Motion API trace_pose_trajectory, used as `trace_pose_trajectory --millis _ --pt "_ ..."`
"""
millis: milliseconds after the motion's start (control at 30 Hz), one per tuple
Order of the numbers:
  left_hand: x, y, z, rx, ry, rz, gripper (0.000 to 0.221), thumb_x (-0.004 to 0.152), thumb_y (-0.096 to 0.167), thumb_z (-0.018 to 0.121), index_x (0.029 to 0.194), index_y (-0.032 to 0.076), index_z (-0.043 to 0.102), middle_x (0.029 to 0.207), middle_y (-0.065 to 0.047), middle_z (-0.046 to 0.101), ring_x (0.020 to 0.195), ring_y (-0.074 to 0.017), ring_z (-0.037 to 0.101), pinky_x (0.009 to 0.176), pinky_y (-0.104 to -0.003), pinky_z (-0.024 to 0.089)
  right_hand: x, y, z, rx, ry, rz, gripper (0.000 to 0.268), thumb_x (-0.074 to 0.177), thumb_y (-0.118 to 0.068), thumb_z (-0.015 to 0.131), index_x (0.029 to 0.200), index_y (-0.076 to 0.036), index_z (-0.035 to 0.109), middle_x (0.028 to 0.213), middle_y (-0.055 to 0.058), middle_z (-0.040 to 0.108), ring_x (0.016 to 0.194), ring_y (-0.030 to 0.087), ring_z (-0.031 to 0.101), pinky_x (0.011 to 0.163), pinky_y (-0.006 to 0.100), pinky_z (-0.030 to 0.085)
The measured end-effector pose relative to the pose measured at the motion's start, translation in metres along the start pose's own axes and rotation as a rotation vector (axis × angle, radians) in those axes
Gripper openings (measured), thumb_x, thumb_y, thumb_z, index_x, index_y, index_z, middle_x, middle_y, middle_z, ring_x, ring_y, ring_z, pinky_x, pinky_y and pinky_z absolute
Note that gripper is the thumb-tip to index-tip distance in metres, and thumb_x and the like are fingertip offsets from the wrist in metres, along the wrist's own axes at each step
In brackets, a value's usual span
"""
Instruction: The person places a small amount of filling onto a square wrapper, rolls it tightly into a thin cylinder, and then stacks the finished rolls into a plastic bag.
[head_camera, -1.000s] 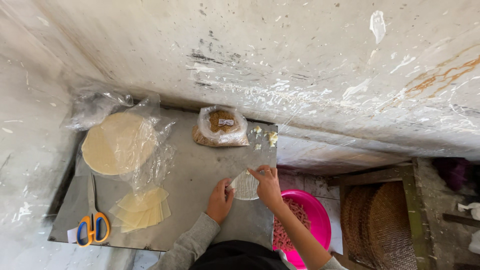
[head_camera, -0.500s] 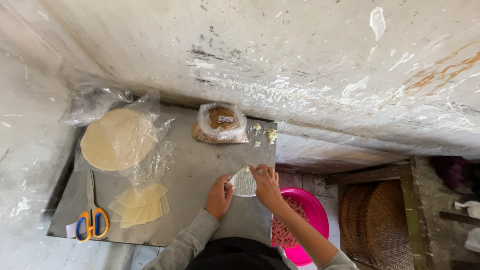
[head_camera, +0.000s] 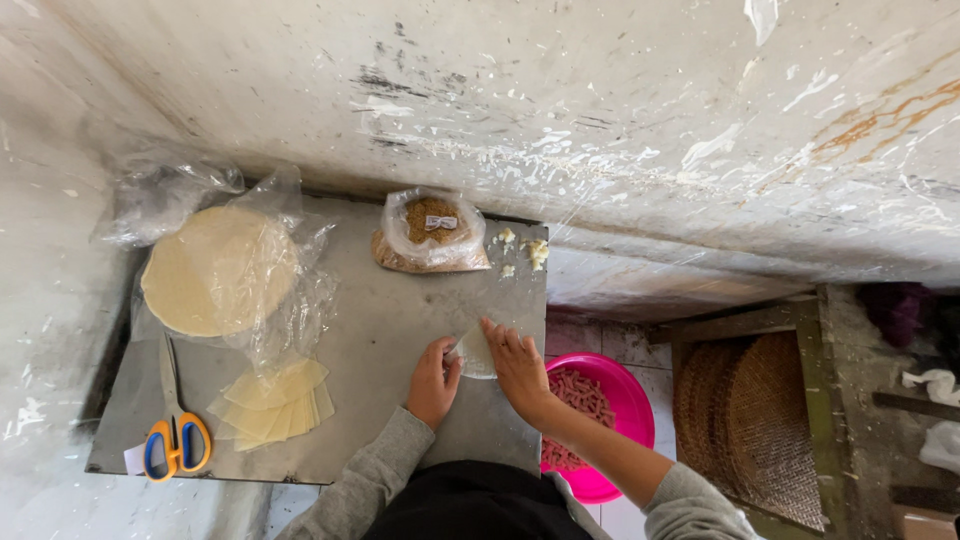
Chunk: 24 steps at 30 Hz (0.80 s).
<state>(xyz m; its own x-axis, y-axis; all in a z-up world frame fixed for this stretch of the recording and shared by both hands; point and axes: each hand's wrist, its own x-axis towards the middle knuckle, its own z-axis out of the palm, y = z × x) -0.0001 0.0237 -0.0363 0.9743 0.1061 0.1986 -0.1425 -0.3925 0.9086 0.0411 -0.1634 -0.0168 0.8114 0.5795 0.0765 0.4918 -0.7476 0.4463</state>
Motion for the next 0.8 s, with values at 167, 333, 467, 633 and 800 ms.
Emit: trace_pose_trajectory --millis 167,333,467,633,800 --pt "-0.001 0.002 0.001 0.03 0.007 -0.004 0.036 0.093 0.009 0.07 0.126 0.004 0.058 0.105 -0.013 0.066 0.077 -0.0235 0.065 0.07 -0.035 0.055 0.008 0.018 -0.002 0.302 -0.161 -0.014 0.081 0.089 -0.006 0.058 0.165 -0.013 0.031 0.126 0.008 0.049 0.108 0.025 0.048 0.088 0.039 0.039" --pt "-0.001 -0.002 0.001 0.048 -0.001 0.02 0.033 0.093 0.006 0.068 0.124 0.004 0.057 0.104 -0.013 0.064 0.081 -0.0235 0.066 0.071 -0.036 0.057 0.015 0.057 -0.006 0.749 -0.143 0.061 0.095 0.071 0.014 0.054 0.152 -0.034 0.049 0.119 0.007 0.052 0.104 0.027 0.048 0.091 0.039 0.04" --pt "-0.001 0.0 0.002 0.036 -0.013 0.007 0.034 0.092 0.005 0.068 0.124 0.004 0.057 0.106 -0.014 0.064 0.081 -0.0244 0.067 0.071 -0.036 0.057 0.016 0.06 -0.007 0.805 -0.203 0.116 0.093 0.071 0.015 0.055 0.149 -0.036 0.055 0.12 0.007 0.052 0.107 0.027 0.048 0.097 0.038 0.041" --pt "0.002 0.005 -0.001 0.062 0.018 0.106 0.032 0.092 0.004 0.067 0.122 0.003 0.056 0.109 -0.014 0.064 0.086 -0.027 0.066 0.074 -0.038 0.056 0.006 0.039 -0.005 0.192 -0.081 -0.011 0.081 0.083 -0.003 0.06 0.159 -0.026 0.043 0.132 0.008 0.051 0.118 0.025 0.046 0.098 0.043 0.035" --pt "0.001 0.005 -0.001 0.093 0.034 0.132 0.031 0.092 0.005 0.068 0.121 0.003 0.056 0.106 -0.013 0.065 0.084 -0.0274 0.065 0.076 -0.04 0.055 0.002 0.033 -0.012 -0.095 0.025 -0.072 0.066 0.086 -0.015 0.059 0.15 -0.016 0.045 0.136 0.006 0.053 0.13 0.024 0.045 0.105 0.045 0.03"
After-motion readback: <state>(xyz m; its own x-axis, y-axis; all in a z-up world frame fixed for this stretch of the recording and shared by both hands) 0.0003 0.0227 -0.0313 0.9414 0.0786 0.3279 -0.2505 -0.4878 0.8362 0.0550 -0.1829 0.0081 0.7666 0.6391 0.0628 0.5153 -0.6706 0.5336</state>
